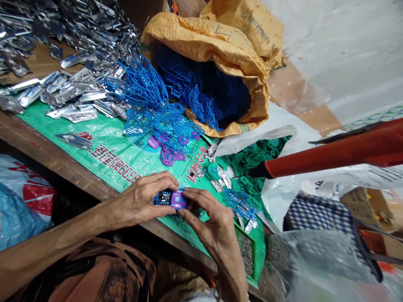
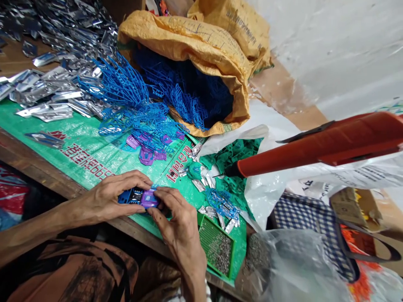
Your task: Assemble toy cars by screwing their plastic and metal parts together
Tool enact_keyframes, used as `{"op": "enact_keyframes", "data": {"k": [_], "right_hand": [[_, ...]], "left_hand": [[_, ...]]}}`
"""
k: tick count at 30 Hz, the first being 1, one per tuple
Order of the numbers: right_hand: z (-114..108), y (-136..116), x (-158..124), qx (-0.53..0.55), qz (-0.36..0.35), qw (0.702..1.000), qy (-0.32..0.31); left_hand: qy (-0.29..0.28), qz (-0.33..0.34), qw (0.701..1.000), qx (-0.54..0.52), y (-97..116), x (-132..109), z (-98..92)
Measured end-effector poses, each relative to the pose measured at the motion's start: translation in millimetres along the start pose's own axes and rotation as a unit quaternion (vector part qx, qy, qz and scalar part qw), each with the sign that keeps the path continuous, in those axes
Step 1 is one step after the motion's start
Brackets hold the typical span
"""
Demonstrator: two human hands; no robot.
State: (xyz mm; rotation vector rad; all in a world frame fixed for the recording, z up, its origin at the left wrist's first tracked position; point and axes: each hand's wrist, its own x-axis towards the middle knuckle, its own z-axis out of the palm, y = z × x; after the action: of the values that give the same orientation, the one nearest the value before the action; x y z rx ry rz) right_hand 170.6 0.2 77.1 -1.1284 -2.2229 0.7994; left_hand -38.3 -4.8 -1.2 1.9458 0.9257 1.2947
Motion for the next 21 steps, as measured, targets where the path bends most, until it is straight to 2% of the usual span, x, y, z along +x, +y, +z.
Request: {"op": "enact_keyframes", "data": {"k": [9,13,21], "right_hand": [[-5,4,7,-0.025,0.03,0.998,-0.041],[-6,7,13,-0.007,0.052,0.997,-0.062],[-4,11,11,0.028,0.026,0.998,-0.057]], "left_hand": [[-0.028,-0.008,0.999,0.015,3,2,-6.6],[-0.022,-0.016,0.999,0.021,3,2,-7.1],[-0.029,-0.021,0.998,0.043,2,-1,-7.8]]}}
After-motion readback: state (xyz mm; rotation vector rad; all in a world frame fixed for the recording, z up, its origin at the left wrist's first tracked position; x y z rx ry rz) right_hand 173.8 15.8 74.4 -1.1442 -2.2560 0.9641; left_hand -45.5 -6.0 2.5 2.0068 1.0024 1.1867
